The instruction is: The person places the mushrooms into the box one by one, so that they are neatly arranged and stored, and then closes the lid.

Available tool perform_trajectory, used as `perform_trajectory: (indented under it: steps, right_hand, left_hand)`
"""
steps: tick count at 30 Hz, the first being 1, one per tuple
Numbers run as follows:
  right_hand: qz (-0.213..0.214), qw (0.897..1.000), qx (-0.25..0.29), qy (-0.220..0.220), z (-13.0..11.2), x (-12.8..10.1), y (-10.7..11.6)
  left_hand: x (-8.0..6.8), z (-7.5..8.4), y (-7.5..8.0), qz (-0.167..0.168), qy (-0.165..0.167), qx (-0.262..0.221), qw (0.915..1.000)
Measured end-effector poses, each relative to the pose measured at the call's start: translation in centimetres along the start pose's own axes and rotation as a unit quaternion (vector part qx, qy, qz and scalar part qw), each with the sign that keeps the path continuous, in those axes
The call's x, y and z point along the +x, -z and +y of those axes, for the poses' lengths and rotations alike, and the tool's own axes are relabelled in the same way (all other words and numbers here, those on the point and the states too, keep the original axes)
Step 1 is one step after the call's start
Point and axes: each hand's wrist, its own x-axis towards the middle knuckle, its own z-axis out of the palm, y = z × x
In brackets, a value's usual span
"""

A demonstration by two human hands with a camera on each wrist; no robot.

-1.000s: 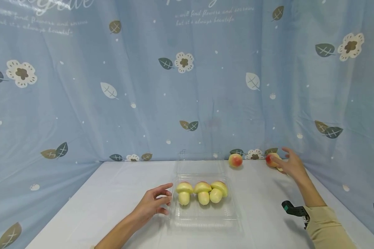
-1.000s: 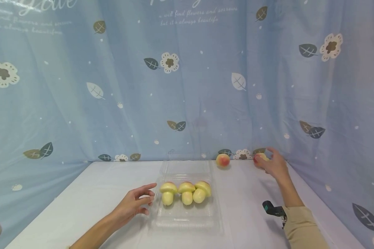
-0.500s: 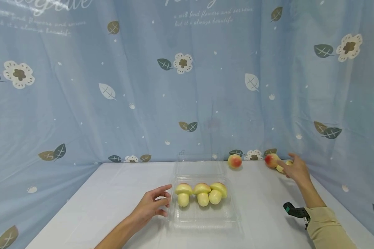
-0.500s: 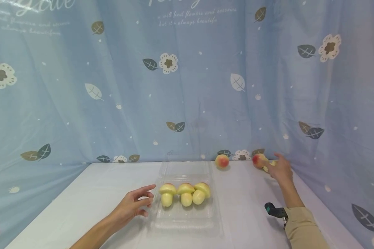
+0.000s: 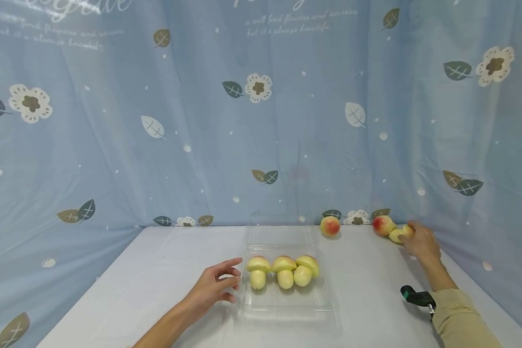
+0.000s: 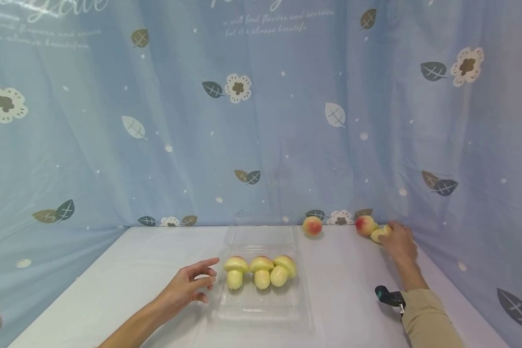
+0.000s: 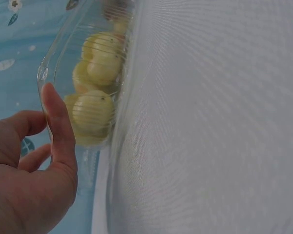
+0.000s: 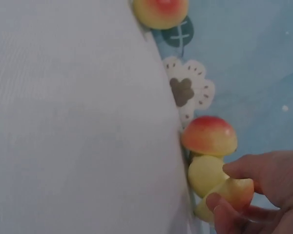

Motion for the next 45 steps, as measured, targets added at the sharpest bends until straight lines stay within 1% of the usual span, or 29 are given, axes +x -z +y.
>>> perform_trajectory:
  steps: [5,10,14,18,22,27,33,38,45]
  right_hand:
    - [-0.005,1.000,-0.018,-0.002,0.5,0.3,0.0]
    - [-0.014,0.999,-0.033,0.015,0.7,0.4,0.2]
    - [-0.030,0.998,-0.046,0.027,0.9,0.4,0.5]
    - [-0.046,0.997,-0.045,0.041,1.0,0.4,0.8]
    - [-0.053,0.997,-0.034,0.053,1.1,0.2,1.0]
    - [-0.061,0.997,-0.016,0.041,1.0,0.0,1.1]
    - [-0.075,0.996,-0.014,0.035,0.7,0.1,1.4]
    - [-0.089,0.995,-0.020,0.037,0.7,0.1,1.5]
    - [-0.096,0.994,-0.015,0.058,0.6,-0.1,1.6]
  left_hand:
    - [0.0,-0.1,0.0,0.002,0.000,-0.002,1.0000]
    - [0.0,0.0,0.0,0.004,0.000,-0.004,1.0000]
    - [0.0,0.0,-0.1,0.002,0.000,-0.005,1.0000]
    - [0.0,0.0,0.0,0.002,0.001,-0.005,1.0000]
    - [-0.1,0.1,0.0,0.001,0.001,-0.005,1.0000]
    - [-0.1,0.1,0.0,0.000,-0.002,-0.006,1.0000]
    - [-0.1,0.1,0.0,0.000,-0.007,-0.006,1.0000]
    - [0.0,0.0,0.1,-0.002,-0.007,-0.007,1.0000]
    - [0.0,-0.1,0.1,0.000,-0.006,-0.004,1.0000]
